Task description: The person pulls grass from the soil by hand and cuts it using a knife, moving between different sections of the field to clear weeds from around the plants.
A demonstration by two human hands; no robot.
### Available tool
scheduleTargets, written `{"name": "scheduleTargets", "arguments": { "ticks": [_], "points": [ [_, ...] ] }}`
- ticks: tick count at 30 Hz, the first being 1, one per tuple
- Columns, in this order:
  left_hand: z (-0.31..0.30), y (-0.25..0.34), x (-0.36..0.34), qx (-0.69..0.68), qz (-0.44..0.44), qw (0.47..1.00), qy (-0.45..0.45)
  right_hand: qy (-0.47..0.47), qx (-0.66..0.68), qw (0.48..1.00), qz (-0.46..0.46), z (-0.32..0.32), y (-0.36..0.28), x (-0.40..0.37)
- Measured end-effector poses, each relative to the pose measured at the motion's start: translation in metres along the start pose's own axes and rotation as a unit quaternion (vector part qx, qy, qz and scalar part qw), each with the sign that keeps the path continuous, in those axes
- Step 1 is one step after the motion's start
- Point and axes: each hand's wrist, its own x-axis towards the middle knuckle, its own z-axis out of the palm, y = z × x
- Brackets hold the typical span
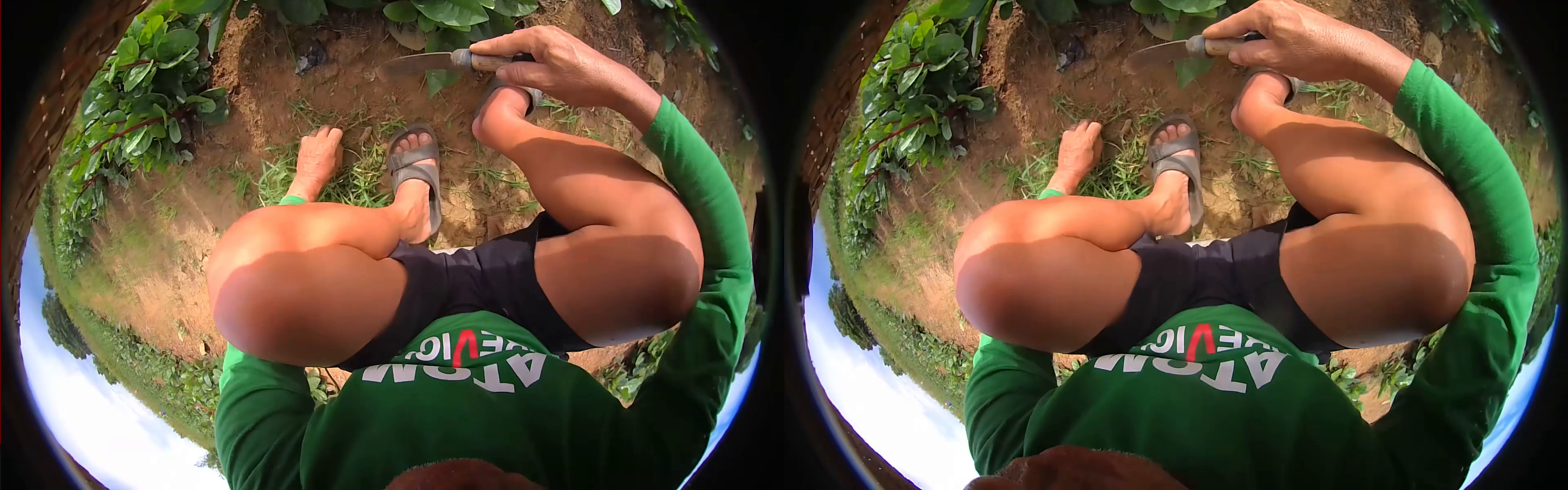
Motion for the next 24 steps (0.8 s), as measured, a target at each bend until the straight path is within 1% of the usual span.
{"name": "scheduleTargets", "arguments": {
  "ticks": [2,3,5,6,7,9,10,12,14,16,19,21,22,24],
  "points": [
    [-0.005,0.010,-0.001,-0.049,0.008,0.989,0.141,0.022,-0.020,0.998,-0.052,0.018,0.035,0.031],
    [-0.009,0.018,0.000,-0.073,0.009,0.975,0.211,0.030,-0.029,0.996,-0.083,0.031,0.057,0.047],
    [-0.030,0.045,0.014,-0.080,-0.007,0.972,0.222,-0.009,0.003,0.999,-0.040,0.047,0.057,0.064],
    [-0.029,0.053,0.021,-0.083,-0.014,0.970,0.228,-0.028,0.018,0.999,-0.017,0.054,0.059,0.070],
    [-0.023,0.056,0.027,-0.088,-0.034,0.977,0.189,-0.029,0.012,0.997,-0.070,0.062,0.068,0.079],
    [-0.015,0.061,0.039,-0.098,-0.072,0.987,0.109,-0.033,-0.020,0.996,-0.078,0.069,0.075,0.087],
    [-0.004,0.058,0.042,-0.107,-0.073,0.984,0.121,-0.034,-0.035,0.995,-0.082,0.069,0.077,0.090],
    [0.008,0.054,0.042,-0.124,-0.076,0.979,0.144,-0.054,0.001,0.997,-0.063,0.067,0.083,0.093],
    [0.012,0.054,0.040,-0.150,-0.100,0.971,0.155,-0.075,0.036,0.995,-0.049,0.067,0.089,0.098],
    [0.004,0.059,0.038,-0.162,-0.106,0.968,0.158,-0.092,0.063,0.991,-0.075,0.089,0.086,0.122],
    [0.003,0.055,0.038,-0.143,-0.117,0.976,0.113,-0.089,0.077,0.988,-0.097,0.100,0.089,0.130],
    [0.010,0.051,0.037,-0.186,-0.124,0.967,0.122,-0.079,0.076,0.988,-0.112,0.096,0.091,0.123],
    [0.010,0.050,0.035,-0.209,-0.128,0.962,0.125,-0.088,0.076,0.989,-0.095,0.089,0.092,0.119],
    [0.011,0.048,0.034,-0.240,-0.174,0.950,0.096,-0.114,0.079,0.989,-0.060,0.079,0.092,0.111]
  ]
}}
